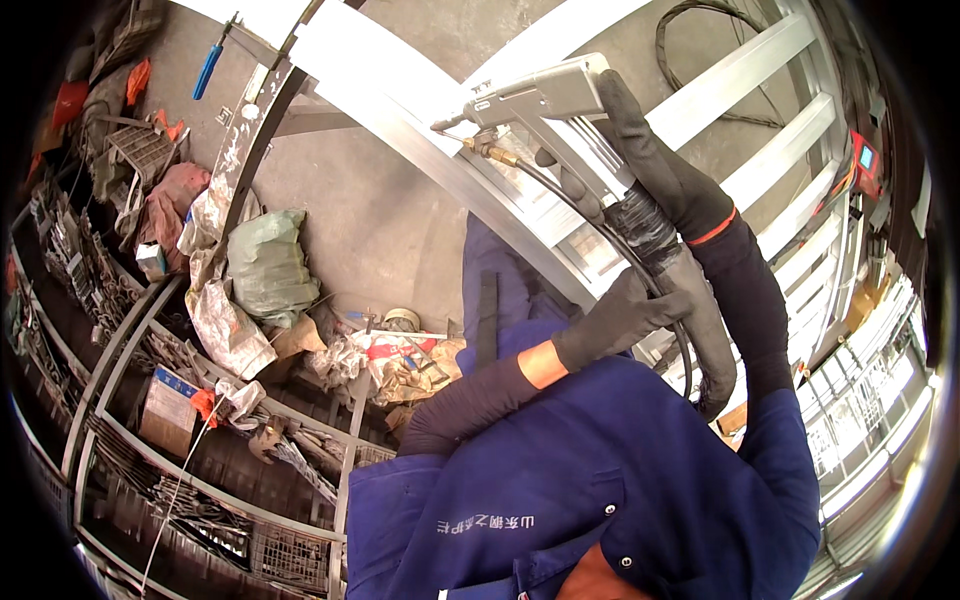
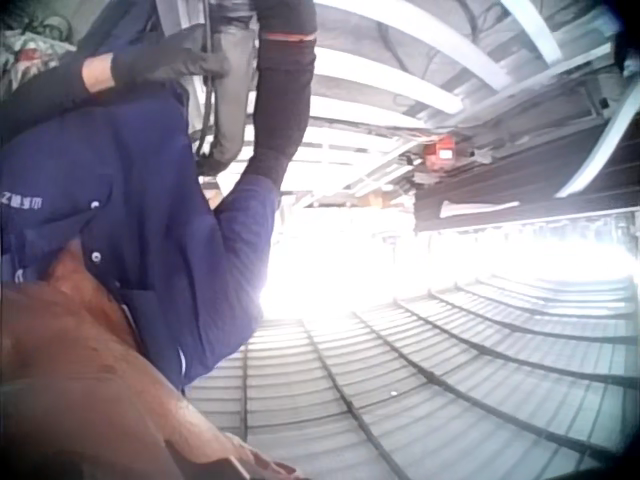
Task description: The person welds a large white metal frame structure using a handheld welding torch. They move around the frame to access different joints, welding the vertical bars to the horizontal rails. The person also uses a hammer to tap the welded joints and a blue marker to mark specific points on the frame.
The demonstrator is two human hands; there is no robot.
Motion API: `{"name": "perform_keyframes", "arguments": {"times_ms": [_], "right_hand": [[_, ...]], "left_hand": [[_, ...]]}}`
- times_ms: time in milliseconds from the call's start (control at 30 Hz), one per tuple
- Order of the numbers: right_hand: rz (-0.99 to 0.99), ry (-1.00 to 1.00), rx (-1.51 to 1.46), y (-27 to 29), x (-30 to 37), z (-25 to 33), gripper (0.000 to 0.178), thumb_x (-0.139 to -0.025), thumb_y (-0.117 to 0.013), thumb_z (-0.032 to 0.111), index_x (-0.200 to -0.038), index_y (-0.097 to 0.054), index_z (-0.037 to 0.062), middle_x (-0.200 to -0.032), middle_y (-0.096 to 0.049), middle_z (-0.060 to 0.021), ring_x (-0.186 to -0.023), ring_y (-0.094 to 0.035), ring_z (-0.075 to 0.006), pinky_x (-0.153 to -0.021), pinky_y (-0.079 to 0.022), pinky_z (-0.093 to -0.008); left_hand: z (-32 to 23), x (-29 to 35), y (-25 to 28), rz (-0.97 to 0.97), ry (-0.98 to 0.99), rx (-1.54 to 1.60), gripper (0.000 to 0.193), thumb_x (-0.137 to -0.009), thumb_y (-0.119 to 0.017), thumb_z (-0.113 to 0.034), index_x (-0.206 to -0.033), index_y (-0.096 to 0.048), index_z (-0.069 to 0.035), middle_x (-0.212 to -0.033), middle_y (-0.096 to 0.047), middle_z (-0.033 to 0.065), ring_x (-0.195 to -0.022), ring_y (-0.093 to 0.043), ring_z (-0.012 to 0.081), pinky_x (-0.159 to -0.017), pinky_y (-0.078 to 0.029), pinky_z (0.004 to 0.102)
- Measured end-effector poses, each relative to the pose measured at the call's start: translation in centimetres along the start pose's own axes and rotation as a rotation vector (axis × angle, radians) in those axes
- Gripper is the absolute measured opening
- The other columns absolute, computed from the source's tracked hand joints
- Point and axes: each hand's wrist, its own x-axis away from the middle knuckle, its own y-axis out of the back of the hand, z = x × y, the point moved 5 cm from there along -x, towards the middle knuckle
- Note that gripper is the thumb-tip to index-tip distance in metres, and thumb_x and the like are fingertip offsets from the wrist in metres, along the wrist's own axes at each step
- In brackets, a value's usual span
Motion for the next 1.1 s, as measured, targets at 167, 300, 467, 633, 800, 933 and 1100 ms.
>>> {"name": "perform_keyframes", "arguments": {"times_ms": [167, 300, 467, 633, 800, 933, 1100], "right_hand": [[0.018, -0.011, 0.020, 0.0, -0.7, -0.2, 0.084, -0.083, -0.032, 0.072, -0.123, -0.044, -0.0009, -0.088, -0.058, -0.0126, -0.061, -0.057, -0.0111, -0.046, -0.051, -0.0225], [0.034, -0.014, 0.045, -0.1, -1.2, -0.3, 0.083, -0.083, -0.032, 0.071, -0.123, -0.044, -0.0010, -0.088, -0.058, -0.0126, -0.061, -0.058, -0.0112, -0.047, -0.051, -0.0225], [0.048, -0.017, 0.065, -0.2, -1.6, -0.3, 0.082, -0.083, -0.032, 0.071, -0.122, -0.045, -0.0011, -0.088, -0.058, -0.0126, -0.062, -0.058, -0.0114, -0.047, -0.051, -0.0226], [0.052, -0.022, 0.080, -0.3, -1.8, -0.2, 0.081, -0.084, -0.032, 0.070, -0.121, -0.045, -0.0012, -0.087, -0.059, -0.0126, -0.062, -0.058, -0.0115, -0.047, -0.051, -0.0226], [0.050, -0.026, 0.081, -0.2, -1.8, -0.6, 0.080, -0.084, -0.033, 0.069, -0.121, -0.046, -0.0013, -0.087, -0.059, -0.0126, -0.062, -0.059, -0.0116, -0.048, -0.051, -0.0227], [0.053, -0.021, 0.083, -0.3, -2.1, -0.7, 0.079, -0.085, -0.033, 0.069, -0.120, -0.046, -0.0014, -0.087, -0.059, -0.0126, -0.063, -0.059, -0.0117, -0.048, -0.051, -0.0227], [0.060, -0.007, 0.079, -0.2, -2.1, -0.8, 0.078, -0.085, -0.033, 0.068, -0.119, -0.046, -0.0015, -0.086, -0.059, -0.0126, -0.063, -0.059, -0.0119, -0.048, -0.051, -0.0228]], "left_hand": [[-1.1, 0.0, 0.3, -0.035, 0.011, -0.039, 0.018, -0.081, -0.066, -0.013, -0.090, -0.053, -0.004, -0.079, -0.052, -0.0003, -0.069, -0.050, 0.0059, -0.062, -0.044, 0.0229], [-1.2, -0.2, 0.9, -0.057, -0.047, -0.031, 0.019, -0.081, -0.067, -0.014, -0.091, -0.053, -0.004, -0.079, -0.052, -0.0006, -0.069, -0.050, 0.0056, -0.060, -0.044, 0.0228], [-1.2, -0.1, 1.5, -0.035, -0.042, -0.095, 0.021, -0.082, -0.067, -0.014, -0.093, -0.052, -0.005, -0.079, -0.052, -0.0013, -0.069, -0.050, 0.0055, -0.059, -0.044, 0.0226], [-1.5, -0.2, 0.9, -0.027, -0.096, -0.042, 0.019, -0.083, -0.067, -0.015, -0.088, -0.052, -0.006, -0.077, -0.051, -0.0019, -0.068, -0.049, 0.0053, -0.059, -0.043, 0.0222], [-1.0, -0.5, 1.5, -0.045, -0.076, -0.146, 0.021, -0.082, -0.068, -0.021, -0.082, -0.053, -0.006, -0.067, -0.047, -0.0041, -0.060, -0.046, 0.0046, -0.054, -0.040, 0.0217], [-0.6, -0.8, 1.8, 0.014, -0.026, -0.119, 0.020, -0.083, -0.067, -0.020, -0.086, -0.055, -0.004, -0.073, -0.053, -0.0019, -0.065, -0.051, 0.0055, -0.058, -0.044, 0.0220], [-0.7, -0.7, 1.5, 0.020, -0.044, -0.041, 0.018, -0.085, -0.065, -0.017, -0.090, -0.055, -0.003, -0.078, -0.057, -0.0001, -0.070, -0.056, 0.0069, -0.062, -0.049, 0.0237]]}}
